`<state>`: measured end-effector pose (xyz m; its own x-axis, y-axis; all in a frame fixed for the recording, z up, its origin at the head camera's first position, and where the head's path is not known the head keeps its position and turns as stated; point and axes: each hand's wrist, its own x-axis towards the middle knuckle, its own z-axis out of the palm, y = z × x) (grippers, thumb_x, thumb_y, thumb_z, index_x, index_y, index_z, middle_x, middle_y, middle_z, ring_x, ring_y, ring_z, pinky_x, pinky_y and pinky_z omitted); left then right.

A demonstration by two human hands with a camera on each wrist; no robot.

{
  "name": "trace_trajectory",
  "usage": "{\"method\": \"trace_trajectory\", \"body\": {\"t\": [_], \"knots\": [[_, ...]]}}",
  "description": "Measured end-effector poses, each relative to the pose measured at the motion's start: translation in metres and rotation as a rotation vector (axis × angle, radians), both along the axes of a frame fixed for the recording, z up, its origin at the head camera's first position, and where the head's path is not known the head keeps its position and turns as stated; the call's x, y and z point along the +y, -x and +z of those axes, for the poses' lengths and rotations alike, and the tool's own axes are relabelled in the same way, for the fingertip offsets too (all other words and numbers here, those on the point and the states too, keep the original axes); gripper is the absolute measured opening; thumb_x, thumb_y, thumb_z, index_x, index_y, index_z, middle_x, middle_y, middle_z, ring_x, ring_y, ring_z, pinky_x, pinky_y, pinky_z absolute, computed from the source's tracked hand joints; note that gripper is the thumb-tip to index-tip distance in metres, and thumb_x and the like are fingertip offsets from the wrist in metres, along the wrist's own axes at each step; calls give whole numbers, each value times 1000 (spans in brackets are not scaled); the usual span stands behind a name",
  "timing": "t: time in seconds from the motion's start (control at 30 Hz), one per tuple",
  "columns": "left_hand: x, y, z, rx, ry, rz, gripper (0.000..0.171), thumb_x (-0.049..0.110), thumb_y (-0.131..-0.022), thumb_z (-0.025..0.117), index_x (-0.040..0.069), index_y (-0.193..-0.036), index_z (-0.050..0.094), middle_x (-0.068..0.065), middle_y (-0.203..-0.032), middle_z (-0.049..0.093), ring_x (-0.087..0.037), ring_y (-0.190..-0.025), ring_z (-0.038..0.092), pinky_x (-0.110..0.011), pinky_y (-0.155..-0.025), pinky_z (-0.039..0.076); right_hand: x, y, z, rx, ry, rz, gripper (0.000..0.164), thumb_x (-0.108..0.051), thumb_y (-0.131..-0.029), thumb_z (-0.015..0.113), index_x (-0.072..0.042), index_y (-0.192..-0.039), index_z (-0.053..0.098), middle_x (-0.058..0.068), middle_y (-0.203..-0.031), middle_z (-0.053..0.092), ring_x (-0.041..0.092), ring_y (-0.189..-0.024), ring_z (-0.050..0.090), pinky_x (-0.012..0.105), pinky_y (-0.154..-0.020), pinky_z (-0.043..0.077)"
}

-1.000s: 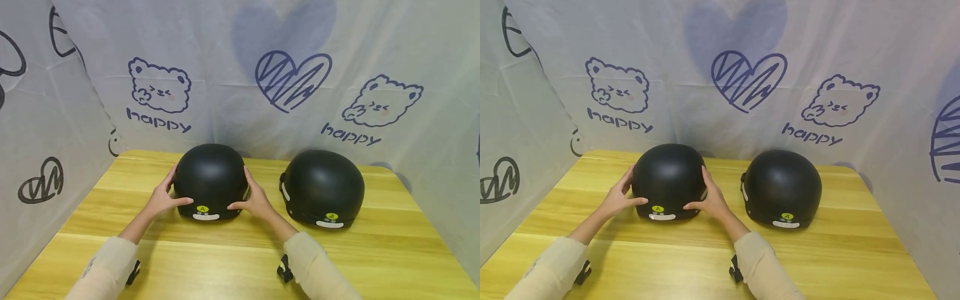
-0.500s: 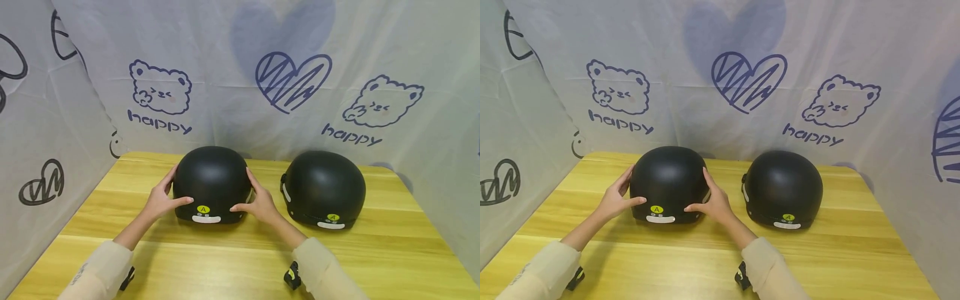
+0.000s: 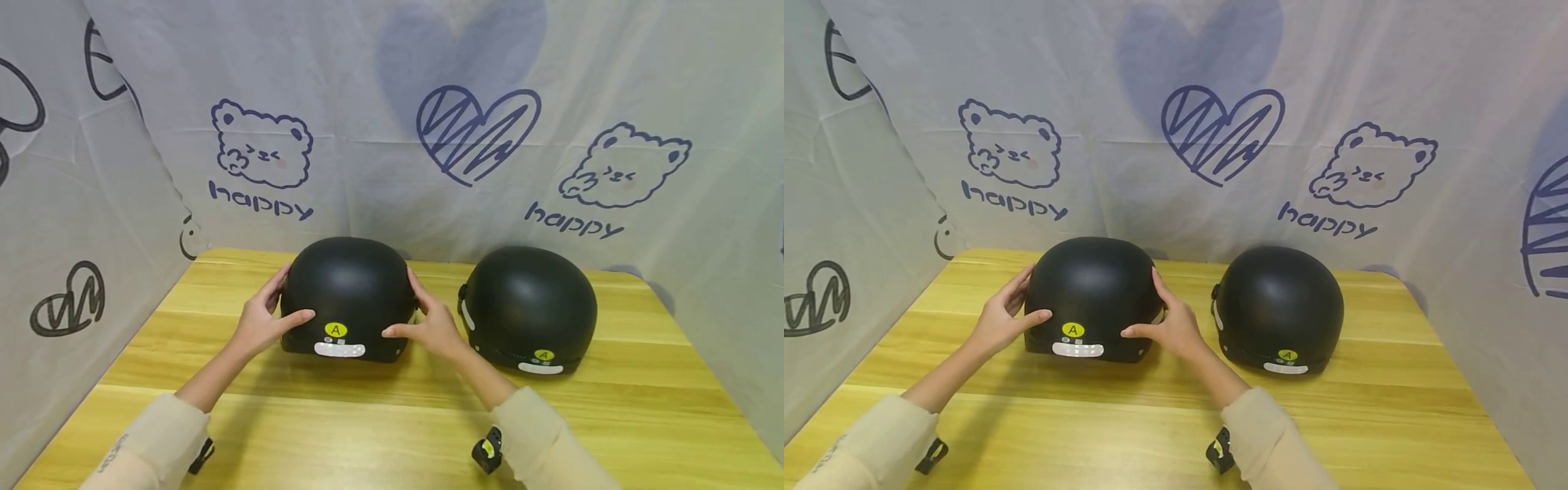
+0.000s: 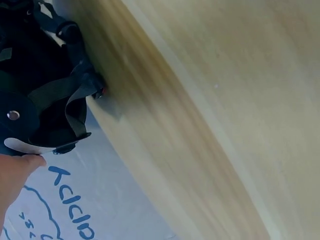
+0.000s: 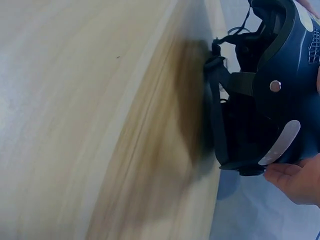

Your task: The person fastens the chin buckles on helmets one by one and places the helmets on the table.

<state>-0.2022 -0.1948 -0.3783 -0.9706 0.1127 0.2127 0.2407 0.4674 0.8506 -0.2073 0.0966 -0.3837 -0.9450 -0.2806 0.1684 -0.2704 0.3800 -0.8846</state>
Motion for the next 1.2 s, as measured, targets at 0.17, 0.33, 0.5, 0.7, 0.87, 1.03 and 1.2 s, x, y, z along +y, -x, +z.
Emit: {"method": "trace_trajectory", "body": {"t": [0.17, 0.33, 0.5, 0.7, 0.87, 1.03, 1.2], "knots": [[-4, -3, 7, -14, 29, -53, 84, 22, -80, 73, 20, -148, 23, -15, -153, 24, -34, -140, 24, -49, -109, 27, 5, 2, 7, -23, 31, 33, 103, -29, -68, 82, -21, -149, 19, 10, -151, 26, 30, -134, 36, 43, -108, 32], [-6, -5, 11, -5, 15, -84, 81, 19, -81, 72, 24, -148, 25, -12, -153, 23, -32, -140, 23, -46, -109, 27, 9, 5, 15, -18, 60, 61, 99, -24, -70, 81, -18, -148, 21, 12, -150, 29, 31, -131, 40, 44, -104, 38], [-8, -6, 16, 18, -1, -120, 81, 14, -81, 72, 22, -147, 26, -10, -153, 23, -31, -140, 24, -41, -108, 27, 13, 7, 23, -41, 80, 52, 95, -25, -71, 81, -19, -147, 25, 12, -148, 33, 31, -128, 44, 44, -98, 44], [-11, -8, 25, 56, -2, -164, 79, 10, -81, 71, 16, -147, 27, -12, -153, 23, -33, -137, 27, -39, -104, 30, 18, 8, 34, -131, 131, 38, 87, -31, -74, 78, -21, -146, 29, 19, -146, 36, 37, -116, 55, 42, -87, 52], [-15, -11, 29, 93, -66, -219, 76, 9, -83, 69, 11, -147, 27, -16, -152, 23, -27, -137, 29, -20, -103, 33, 20, 9, 41, -146, 92, 8, 94, -55, -66, 74, -22, -144, 34, 18, -146, 36, 33, -121, 52, 42, -90, 51], [-18, -12, 31, 125, -162, -290, 74, 10, -83, 68, 6, -146, 28, -23, -150, 22, 6, -128, 36, -8, -98, 34, 21, 11, 49, -193, 81, -3, 86, -54, -72, 72, -22, -143, 36, 19, -135, 50, 25, -111, 60, 38, -90, 51], [-18, -10, 34, 147, -193, -344, 77, 14, -82, 71, 4, -145, 28, -25, -149, 20, 12, -123, 39, -9, -99, 34, 24, 12, 57, -235, 130, 8, 67, -38, -84, 67, -19, -142, 38, -1, -64, 55, 10, -57, 44, 24, -60, 38]]}}
